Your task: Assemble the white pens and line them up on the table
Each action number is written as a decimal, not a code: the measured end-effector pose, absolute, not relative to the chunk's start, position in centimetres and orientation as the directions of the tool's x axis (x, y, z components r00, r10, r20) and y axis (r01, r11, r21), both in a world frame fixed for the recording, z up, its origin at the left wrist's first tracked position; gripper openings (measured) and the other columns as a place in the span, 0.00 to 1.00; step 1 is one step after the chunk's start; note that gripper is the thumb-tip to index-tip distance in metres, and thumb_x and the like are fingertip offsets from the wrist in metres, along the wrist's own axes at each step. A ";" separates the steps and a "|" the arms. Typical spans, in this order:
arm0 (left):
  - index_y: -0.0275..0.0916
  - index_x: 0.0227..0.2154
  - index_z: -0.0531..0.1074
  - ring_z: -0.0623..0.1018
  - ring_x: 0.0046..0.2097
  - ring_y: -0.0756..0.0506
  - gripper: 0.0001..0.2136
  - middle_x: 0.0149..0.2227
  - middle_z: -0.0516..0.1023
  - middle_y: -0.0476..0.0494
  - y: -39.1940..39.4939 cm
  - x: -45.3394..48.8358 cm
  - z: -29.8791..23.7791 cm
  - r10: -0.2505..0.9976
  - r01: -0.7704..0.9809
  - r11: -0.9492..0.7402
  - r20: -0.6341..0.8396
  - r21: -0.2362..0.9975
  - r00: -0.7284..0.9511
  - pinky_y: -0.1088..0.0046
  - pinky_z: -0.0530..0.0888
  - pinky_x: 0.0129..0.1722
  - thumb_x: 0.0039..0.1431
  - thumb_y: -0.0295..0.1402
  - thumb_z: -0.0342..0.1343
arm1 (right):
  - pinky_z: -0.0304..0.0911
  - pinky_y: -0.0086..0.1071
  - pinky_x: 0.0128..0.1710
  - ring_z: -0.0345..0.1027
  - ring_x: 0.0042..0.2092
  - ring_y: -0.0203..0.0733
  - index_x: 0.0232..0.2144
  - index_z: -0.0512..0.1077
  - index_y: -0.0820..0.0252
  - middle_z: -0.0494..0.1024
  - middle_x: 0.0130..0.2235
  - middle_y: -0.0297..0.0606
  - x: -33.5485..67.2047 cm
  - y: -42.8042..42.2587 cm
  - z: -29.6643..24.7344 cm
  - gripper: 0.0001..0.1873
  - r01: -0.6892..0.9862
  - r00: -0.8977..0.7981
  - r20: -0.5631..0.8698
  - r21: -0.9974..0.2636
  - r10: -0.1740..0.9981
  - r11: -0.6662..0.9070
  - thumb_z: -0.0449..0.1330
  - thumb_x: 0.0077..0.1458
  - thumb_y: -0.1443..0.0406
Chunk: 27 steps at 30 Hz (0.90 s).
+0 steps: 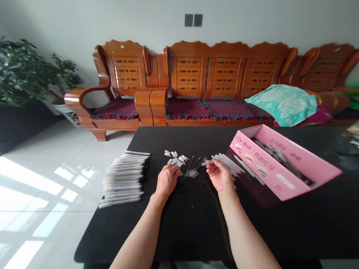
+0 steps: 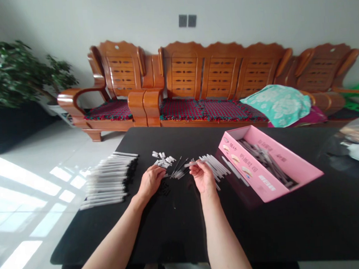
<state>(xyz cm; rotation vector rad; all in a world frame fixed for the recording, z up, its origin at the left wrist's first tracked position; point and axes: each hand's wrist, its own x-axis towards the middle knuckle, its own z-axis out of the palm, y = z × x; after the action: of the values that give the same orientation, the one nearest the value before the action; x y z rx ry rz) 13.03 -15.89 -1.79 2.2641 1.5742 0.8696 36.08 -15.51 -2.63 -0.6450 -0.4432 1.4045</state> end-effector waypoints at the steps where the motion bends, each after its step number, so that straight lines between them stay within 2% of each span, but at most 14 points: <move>1: 0.40 0.34 0.79 0.76 0.39 0.46 0.08 0.36 0.77 0.44 -16.0 12.9 -1.8 0.914 0.753 -0.387 0.329 0.532 0.237 0.72 0.70 0.40 0.63 0.31 0.54 | 0.74 0.24 0.24 0.78 0.27 0.37 0.30 0.77 0.62 0.84 0.28 0.39 36.1 -15.5 -2.6 0.03 -0.759 0.132 -0.089 -0.649 0.987 0.043 0.66 0.48 0.70; 5: 0.41 0.33 0.80 0.76 0.37 0.46 0.04 0.35 0.78 0.45 -16.2 12.5 -1.8 0.923 0.739 -0.373 0.302 0.561 0.237 0.73 0.70 0.37 0.57 0.31 0.60 | 0.74 0.24 0.25 0.78 0.27 0.37 0.30 0.77 0.63 0.84 0.29 0.40 36.0 -15.5 -2.6 0.04 -0.761 0.131 -0.085 -0.647 0.988 0.046 0.66 0.47 0.71; 9: 0.40 0.31 0.78 0.76 0.36 0.47 0.02 0.33 0.78 0.46 -16.2 12.7 -1.7 0.933 0.721 -0.344 0.305 0.601 0.191 0.74 0.69 0.36 0.55 0.29 0.61 | 0.75 0.25 0.26 0.79 0.28 0.38 0.30 0.77 0.64 0.84 0.29 0.42 35.9 -15.5 -2.6 0.04 -0.746 0.132 -0.067 -0.664 0.989 0.055 0.67 0.47 0.70; 15: 0.39 0.34 0.78 0.76 0.31 0.49 0.06 0.29 0.79 0.50 -16.8 13.5 -0.9 0.961 0.433 -0.273 0.228 0.859 0.153 0.77 0.70 0.32 0.57 0.34 0.59 | 0.76 0.28 0.26 0.80 0.28 0.41 0.31 0.76 0.63 0.84 0.30 0.42 35.3 -15.7 -2.6 0.07 -0.686 0.102 -0.048 -0.726 0.994 0.035 0.69 0.46 0.69; 21: 0.36 0.36 0.79 0.75 0.29 0.49 0.11 0.29 0.79 0.47 -17.2 14.2 -0.6 0.959 0.259 -0.262 0.221 0.930 0.176 0.77 0.68 0.29 0.57 0.39 0.60 | 0.76 0.28 0.26 0.80 0.29 0.42 0.32 0.75 0.62 0.84 0.31 0.41 34.7 -16.0 -2.2 0.10 -0.643 0.040 -0.025 -0.766 0.999 0.007 0.70 0.45 0.67; 24: 0.37 0.36 0.79 0.75 0.29 0.49 0.11 0.29 0.79 0.47 -17.0 14.0 -0.7 0.960 0.283 -0.264 0.222 0.922 0.172 0.77 0.68 0.29 0.57 0.39 0.59 | 0.76 0.28 0.26 0.80 0.29 0.42 0.32 0.75 0.62 0.84 0.31 0.41 35.0 -15.9 -2.3 0.10 -0.644 0.055 -0.019 -0.765 0.998 0.021 0.70 0.45 0.67; 27: 0.39 0.34 0.80 0.76 0.31 0.49 0.07 0.30 0.80 0.48 -16.7 13.4 -1.0 0.966 0.465 -0.254 0.244 0.848 0.082 0.76 0.69 0.32 0.56 0.35 0.60 | 0.76 0.28 0.26 0.80 0.29 0.42 0.31 0.75 0.62 0.84 0.30 0.41 35.4 -15.7 -2.5 0.09 -0.657 0.111 -0.023 -0.752 0.994 0.056 0.70 0.45 0.67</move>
<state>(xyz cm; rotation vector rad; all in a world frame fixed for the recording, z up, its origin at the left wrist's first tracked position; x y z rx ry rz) 13.38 -16.67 -1.04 1.7841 1.4138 1.1121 35.42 -15.71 -2.52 -0.7082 -0.6016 1.3737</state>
